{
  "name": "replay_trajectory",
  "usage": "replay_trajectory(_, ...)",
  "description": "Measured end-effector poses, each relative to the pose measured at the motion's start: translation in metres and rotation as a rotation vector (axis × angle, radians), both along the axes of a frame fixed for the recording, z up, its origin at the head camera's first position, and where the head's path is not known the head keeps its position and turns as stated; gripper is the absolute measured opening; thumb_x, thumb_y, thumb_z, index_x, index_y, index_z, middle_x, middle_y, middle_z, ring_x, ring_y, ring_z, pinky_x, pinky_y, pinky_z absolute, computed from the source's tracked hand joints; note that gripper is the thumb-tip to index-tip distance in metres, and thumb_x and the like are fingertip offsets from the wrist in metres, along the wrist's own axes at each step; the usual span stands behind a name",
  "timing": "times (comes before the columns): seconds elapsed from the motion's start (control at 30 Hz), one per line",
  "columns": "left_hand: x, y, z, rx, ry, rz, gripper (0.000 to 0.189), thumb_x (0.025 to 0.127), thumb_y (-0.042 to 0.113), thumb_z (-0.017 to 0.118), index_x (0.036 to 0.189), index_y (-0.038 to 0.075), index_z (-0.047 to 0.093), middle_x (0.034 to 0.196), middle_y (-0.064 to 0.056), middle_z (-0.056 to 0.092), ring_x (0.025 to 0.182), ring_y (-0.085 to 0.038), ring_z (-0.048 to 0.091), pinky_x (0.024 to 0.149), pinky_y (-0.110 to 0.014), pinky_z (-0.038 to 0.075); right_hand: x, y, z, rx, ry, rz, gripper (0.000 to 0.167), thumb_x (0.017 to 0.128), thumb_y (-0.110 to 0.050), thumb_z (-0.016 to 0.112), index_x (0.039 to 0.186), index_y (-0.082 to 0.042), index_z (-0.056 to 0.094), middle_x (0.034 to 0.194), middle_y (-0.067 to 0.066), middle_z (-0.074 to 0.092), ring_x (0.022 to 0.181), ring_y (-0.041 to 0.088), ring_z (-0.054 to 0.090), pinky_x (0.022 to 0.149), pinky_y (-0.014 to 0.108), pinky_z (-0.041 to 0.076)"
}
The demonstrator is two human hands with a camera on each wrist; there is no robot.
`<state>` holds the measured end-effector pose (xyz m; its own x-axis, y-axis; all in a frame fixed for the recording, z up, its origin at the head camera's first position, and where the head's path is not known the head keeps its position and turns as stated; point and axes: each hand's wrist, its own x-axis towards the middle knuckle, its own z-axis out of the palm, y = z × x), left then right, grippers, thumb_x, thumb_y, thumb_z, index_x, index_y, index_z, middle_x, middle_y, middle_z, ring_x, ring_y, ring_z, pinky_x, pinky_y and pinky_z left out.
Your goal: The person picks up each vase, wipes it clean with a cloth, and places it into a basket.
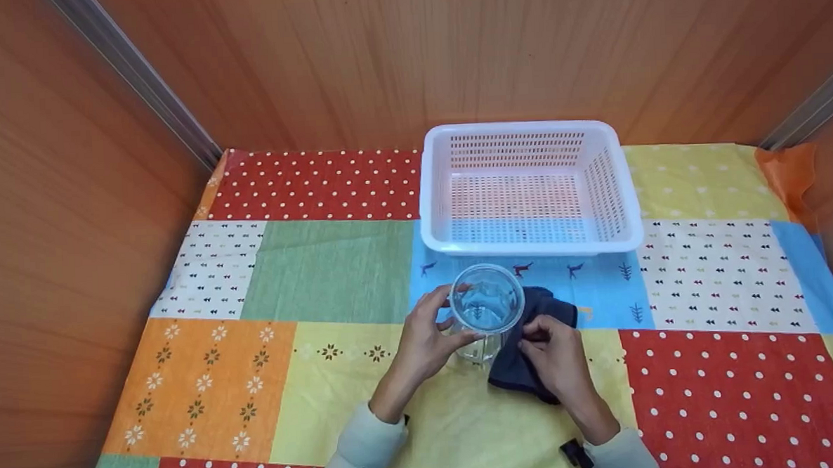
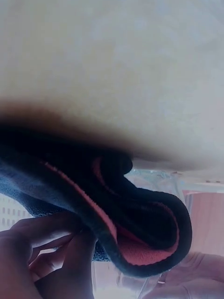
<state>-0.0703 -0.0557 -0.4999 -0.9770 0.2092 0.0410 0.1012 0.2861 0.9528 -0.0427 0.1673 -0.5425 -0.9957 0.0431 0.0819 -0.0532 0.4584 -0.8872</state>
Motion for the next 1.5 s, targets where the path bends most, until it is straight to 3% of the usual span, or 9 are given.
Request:
replay_trajectory(0.43,0.000,0.000,0.002,-0.015,-0.012,-0.006,0.065,0.081,0.006,0.092,0.140,0.011,0.064,0.132,-0.016,0.064,0.119,-0.029,0.061,0.094,-0.043,0.061,-0.001,0.001,-0.005,-0.047,-0.043,-0.002,0.018,0.083,0.017,0.077,0.088,0.002,0.070,0.095,0.018,0.076,0.090,0.034,0.077,0.077,0.029,0.063)
replay_trajectory(0.63,0.000,0.000,0.001,-0.003,-0.019,-0.009,0.065,0.081,0.005,0.092,0.140,0.011,0.064,0.133,-0.016,0.064,0.119,-0.029,0.062,0.095,-0.044,0.061,0.000,0.001,-0.002,-0.073,-0.031,-0.023,0.018,0.082,0.018,0.076,0.089,0.001,0.072,0.094,0.017,0.075,0.087,0.017,0.076,0.077,0.017,0.058)
replay_trajectory(0.73,0.000,0.000,0.001,-0.004,-0.010,-0.009,0.066,0.080,0.005,0.092,0.140,0.011,0.064,0.133,-0.017,0.064,0.119,-0.029,0.062,0.094,-0.044,0.061,0.000,0.000,0.004,-0.099,-0.024,-0.027,0.016,0.083,0.017,0.076,0.090,0.003,0.072,0.095,0.017,0.074,0.086,0.009,0.074,0.077,0.015,0.057)
replay_trajectory(0.9,0.000,-0.001,0.000,-0.004,-0.006,-0.011,0.066,0.081,0.005,0.092,0.140,0.010,0.064,0.133,-0.016,0.064,0.118,-0.029,0.062,0.094,-0.044,0.061,0.000,-0.003,0.019,-0.134,-0.006,-0.022,0.016,0.084,0.017,0.076,0.092,0.004,0.073,0.097,0.017,0.074,0.088,0.014,0.075,0.079,0.015,0.058)
replay_trajectory(1.2,-0.001,-0.001,0.000,-0.019,0.007,-0.015,0.065,0.081,0.009,0.092,0.140,0.012,0.064,0.134,-0.017,0.064,0.119,-0.029,0.062,0.093,-0.045,0.062,0.001,-0.010,0.045,-0.225,0.112,-0.011,0.014,0.084,0.020,0.074,0.092,0.007,0.072,0.097,0.019,0.070,0.088,0.006,0.073,0.082,0.019,0.061)
replay_trajectory(1.5,0.000,-0.001,0.000,-0.014,0.001,-0.018,0.065,0.082,0.011,0.092,0.141,0.012,0.063,0.134,-0.017,0.063,0.119,-0.028,0.062,0.094,-0.046,0.061,0.002,-0.013,0.048,-0.249,0.112,-0.025,0.015,0.085,0.021,0.073,0.092,0.008,0.072,0.099,0.020,0.069,0.089,0.004,0.071,0.083,0.019,0.061)
